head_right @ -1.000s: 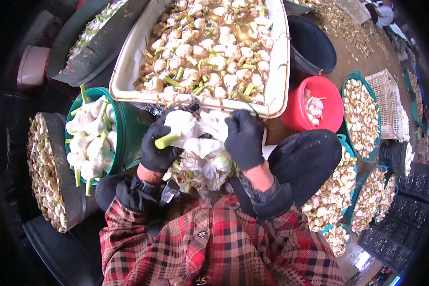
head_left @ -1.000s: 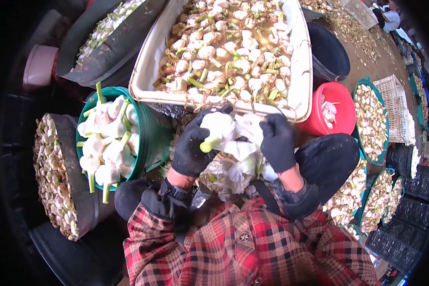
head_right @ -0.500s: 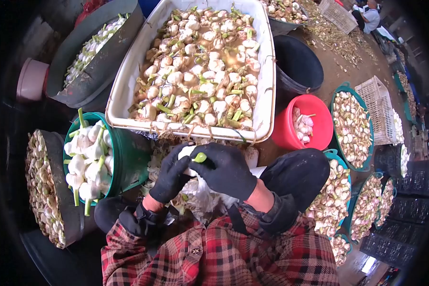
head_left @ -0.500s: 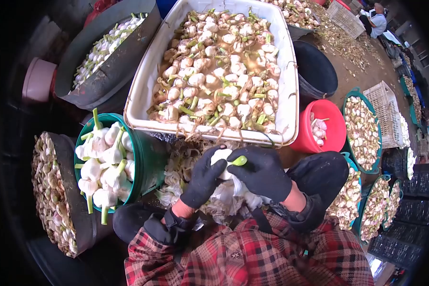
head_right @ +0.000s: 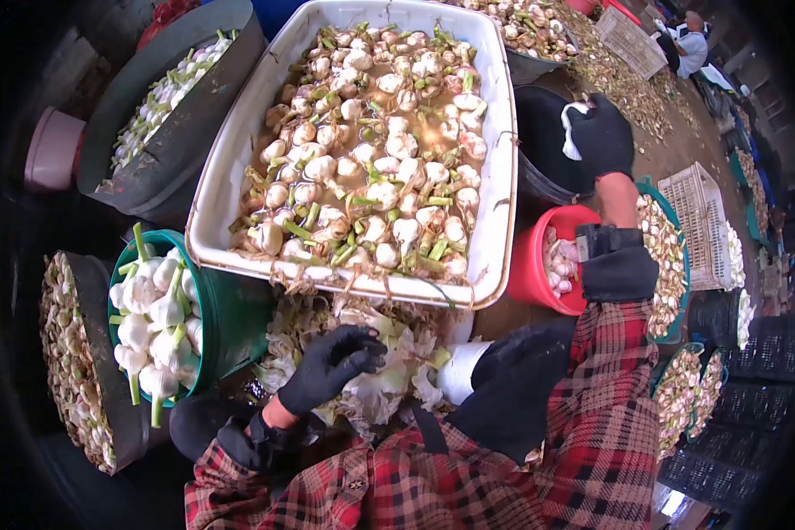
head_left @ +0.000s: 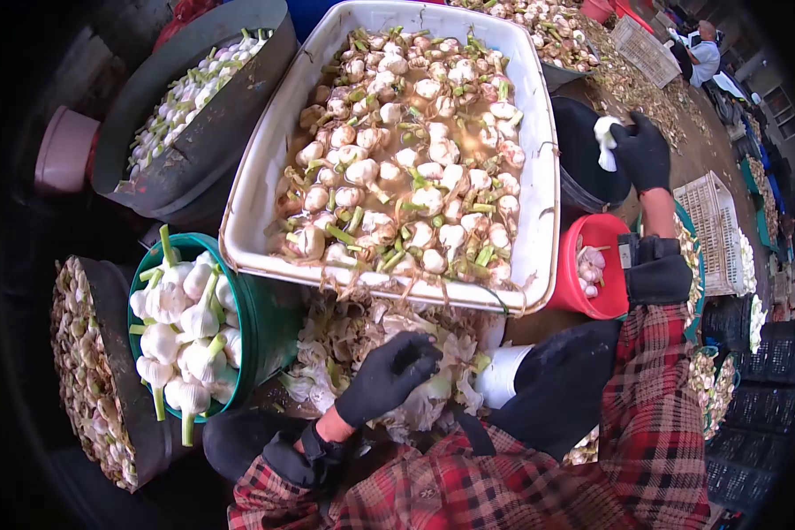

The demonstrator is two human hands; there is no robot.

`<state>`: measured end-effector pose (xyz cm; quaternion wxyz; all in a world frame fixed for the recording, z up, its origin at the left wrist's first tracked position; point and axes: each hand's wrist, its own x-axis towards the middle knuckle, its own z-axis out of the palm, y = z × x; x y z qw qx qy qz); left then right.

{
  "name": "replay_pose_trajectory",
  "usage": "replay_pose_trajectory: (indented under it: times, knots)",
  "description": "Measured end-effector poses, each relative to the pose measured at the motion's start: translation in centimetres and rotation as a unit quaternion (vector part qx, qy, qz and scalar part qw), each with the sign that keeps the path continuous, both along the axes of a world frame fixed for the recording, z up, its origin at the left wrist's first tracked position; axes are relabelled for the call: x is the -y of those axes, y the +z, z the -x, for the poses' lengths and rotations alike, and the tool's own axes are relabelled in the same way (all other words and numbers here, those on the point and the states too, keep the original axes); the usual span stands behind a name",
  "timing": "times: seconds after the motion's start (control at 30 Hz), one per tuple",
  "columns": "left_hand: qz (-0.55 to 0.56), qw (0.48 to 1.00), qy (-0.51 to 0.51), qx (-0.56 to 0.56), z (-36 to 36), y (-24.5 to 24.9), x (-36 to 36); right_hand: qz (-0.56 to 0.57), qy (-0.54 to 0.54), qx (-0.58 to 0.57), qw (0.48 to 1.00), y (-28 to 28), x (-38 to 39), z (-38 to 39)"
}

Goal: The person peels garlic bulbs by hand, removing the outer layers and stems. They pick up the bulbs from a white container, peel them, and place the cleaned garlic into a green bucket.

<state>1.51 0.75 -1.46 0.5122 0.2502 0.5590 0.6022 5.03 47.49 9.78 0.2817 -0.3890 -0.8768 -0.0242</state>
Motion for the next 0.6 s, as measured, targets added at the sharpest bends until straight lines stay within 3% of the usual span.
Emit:
replay_pose_trajectory:
  times: [0.13,0.17,0.23,0.5,0.6]
  knots:
    - [0.043,0.998,-0.03,-0.037,0.0,-0.4,0.0,0.157,0.162,0.06,0.972,-2.4,2.6,5.2]
    - [0.05,0.997,-0.037,-0.046,0.0,-0.9,0.0,0.125,0.182,0.106,0.97,-2.5,3.9,6.9]
    - [0.076,0.994,-0.052,-0.063,0.4,-0.1,-0.2,0.162,0.195,0.164,0.953,-5.6,2.6,10.8]
    - [0.126,0.985,-0.04,-0.111,1.2,0.2,-0.8,0.01,0.083,0.35,0.933,-13.5,-1.1,20.6]
    - [0.124,0.984,-0.031,-0.123,1.4,-0.9,-0.9,-0.021,0.063,0.37,0.927,-15.7,-2.1,22.0]
